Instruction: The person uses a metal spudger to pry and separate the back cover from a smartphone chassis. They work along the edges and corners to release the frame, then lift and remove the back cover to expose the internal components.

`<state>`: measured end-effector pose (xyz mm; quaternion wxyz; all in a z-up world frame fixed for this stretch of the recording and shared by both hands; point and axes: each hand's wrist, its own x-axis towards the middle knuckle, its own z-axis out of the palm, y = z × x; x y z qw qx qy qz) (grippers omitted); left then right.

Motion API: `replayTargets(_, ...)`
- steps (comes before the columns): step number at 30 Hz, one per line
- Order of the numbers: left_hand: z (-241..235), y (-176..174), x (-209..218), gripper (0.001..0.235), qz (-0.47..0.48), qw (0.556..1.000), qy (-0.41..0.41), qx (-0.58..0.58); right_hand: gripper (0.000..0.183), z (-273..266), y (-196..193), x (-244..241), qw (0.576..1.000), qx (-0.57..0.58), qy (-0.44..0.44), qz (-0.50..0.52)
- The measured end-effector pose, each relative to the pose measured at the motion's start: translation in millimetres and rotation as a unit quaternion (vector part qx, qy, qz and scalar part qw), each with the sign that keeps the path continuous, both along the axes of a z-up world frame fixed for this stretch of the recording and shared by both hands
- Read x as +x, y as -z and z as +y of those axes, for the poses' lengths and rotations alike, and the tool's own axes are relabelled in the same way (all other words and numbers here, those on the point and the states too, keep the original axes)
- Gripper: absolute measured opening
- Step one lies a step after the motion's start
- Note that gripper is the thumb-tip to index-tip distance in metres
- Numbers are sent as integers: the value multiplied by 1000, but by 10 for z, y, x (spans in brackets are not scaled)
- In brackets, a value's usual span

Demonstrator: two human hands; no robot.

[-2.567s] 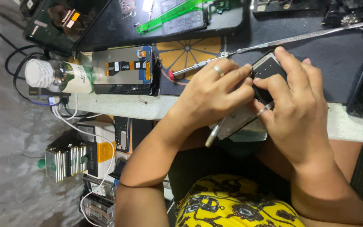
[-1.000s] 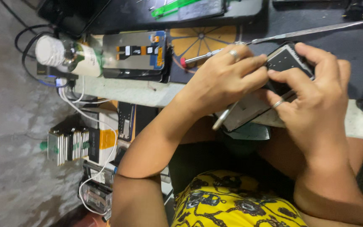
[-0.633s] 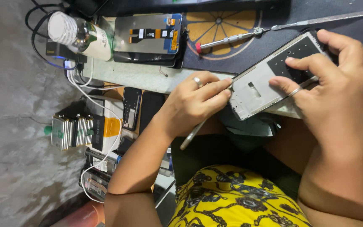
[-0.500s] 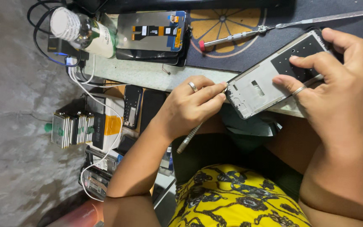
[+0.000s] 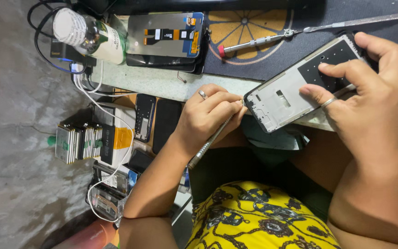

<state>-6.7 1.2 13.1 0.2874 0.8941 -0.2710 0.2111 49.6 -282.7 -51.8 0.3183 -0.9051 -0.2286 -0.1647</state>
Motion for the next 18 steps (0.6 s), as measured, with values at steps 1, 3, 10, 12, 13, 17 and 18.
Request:
replayTargets(1,-8,8,24,21,-1,1000,3,-7,42,2,-12,0,1000,-4,3,-1)
replayTargets(3,-24,28,66,21,-2,1000,7,-21,41,15,-31,-3,1000,-8,5,0)
replayTargets(10,-109,61,255,20,9,999,30,-37,39,62,-126,16,1000,-5,9,7)
replayTargets(12,-145,72,339,20,9,998,41,-44,39,84,-164,20,1000,-5,12,7)
replayTargets(13,-166,81,376,19,5,998,42,-40,38,95,-179,24,1000,-4,13,6)
replayTargets(17,-264,146,550,19,0,997,58,-44,38,113,-217,41,1000,6,9,-1)
replayTargets(18,-288,163,603,19,0,997,64,-50,38,115,-224,46,1000,9,9,-1)
